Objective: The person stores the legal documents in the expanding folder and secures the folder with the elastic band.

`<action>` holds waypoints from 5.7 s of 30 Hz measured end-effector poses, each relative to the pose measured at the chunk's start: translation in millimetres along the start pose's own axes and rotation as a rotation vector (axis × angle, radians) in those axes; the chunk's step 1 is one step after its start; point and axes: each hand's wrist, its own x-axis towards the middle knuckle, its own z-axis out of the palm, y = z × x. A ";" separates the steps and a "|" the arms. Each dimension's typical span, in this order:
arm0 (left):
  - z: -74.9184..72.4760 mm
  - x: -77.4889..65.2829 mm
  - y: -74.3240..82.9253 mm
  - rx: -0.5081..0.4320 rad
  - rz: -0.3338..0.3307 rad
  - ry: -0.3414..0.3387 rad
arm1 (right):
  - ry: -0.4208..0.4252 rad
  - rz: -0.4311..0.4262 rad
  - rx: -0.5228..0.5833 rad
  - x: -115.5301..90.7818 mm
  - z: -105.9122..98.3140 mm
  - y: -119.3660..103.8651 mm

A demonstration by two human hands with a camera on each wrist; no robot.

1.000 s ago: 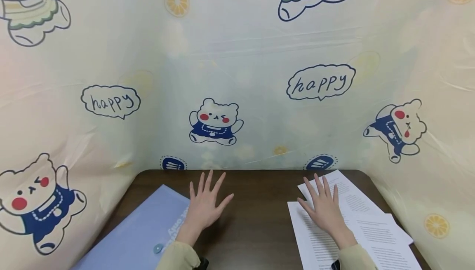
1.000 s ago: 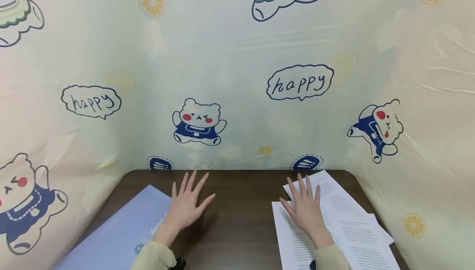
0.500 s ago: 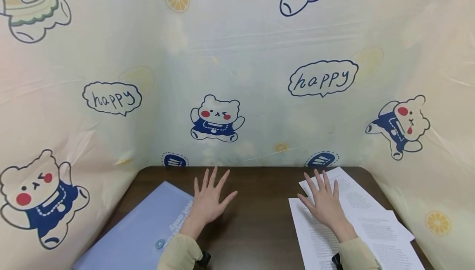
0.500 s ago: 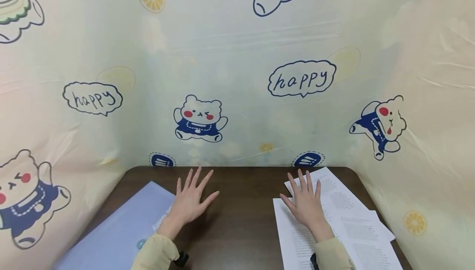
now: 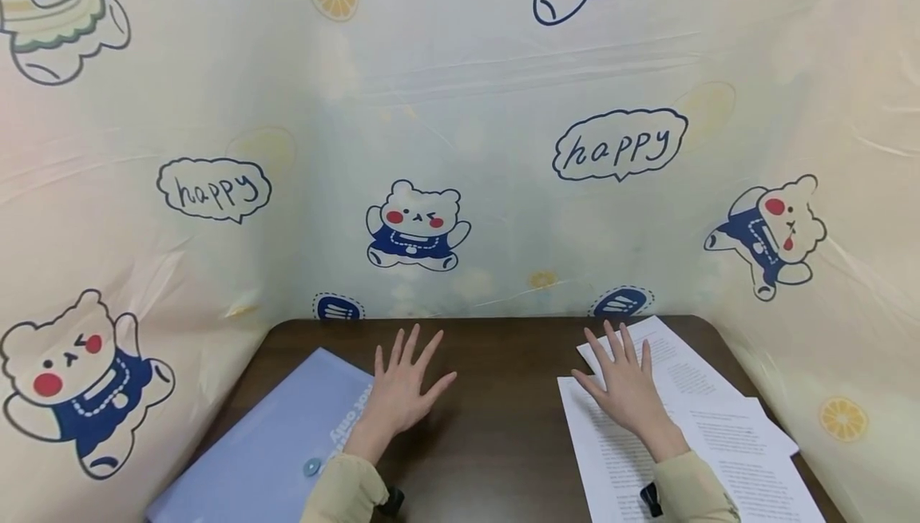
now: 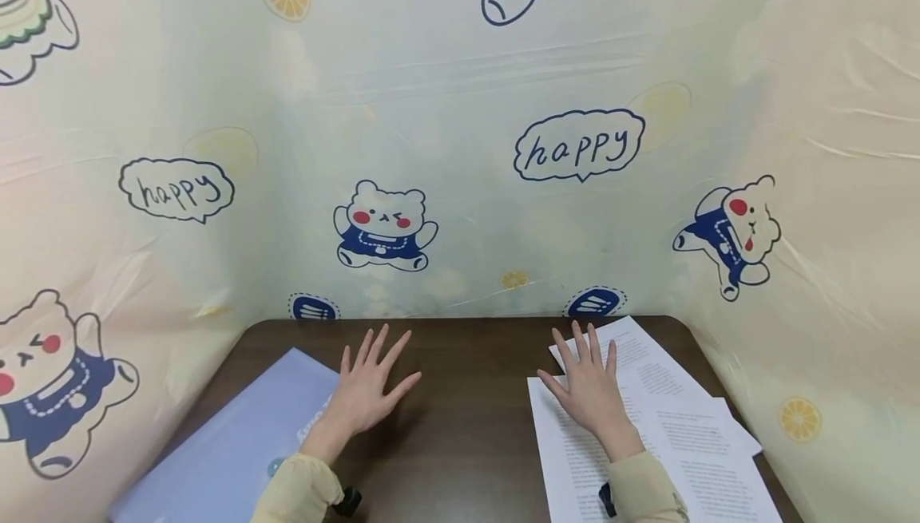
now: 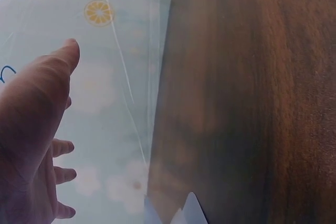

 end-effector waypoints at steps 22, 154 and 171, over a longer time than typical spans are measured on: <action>-1.1 -11.4 -6.8 0.002 0.027 0.002 | -0.046 0.015 0.000 -9.9 9.0 -19.4; -7.7 -53.8 -206.4 -0.075 -0.459 -0.223 | -0.899 -0.695 0.167 -40.0 92.3 -271.0; -10.1 -61.9 -201.1 -0.074 -0.457 -0.211 | -0.895 -0.866 0.245 -58.0 130.8 -290.5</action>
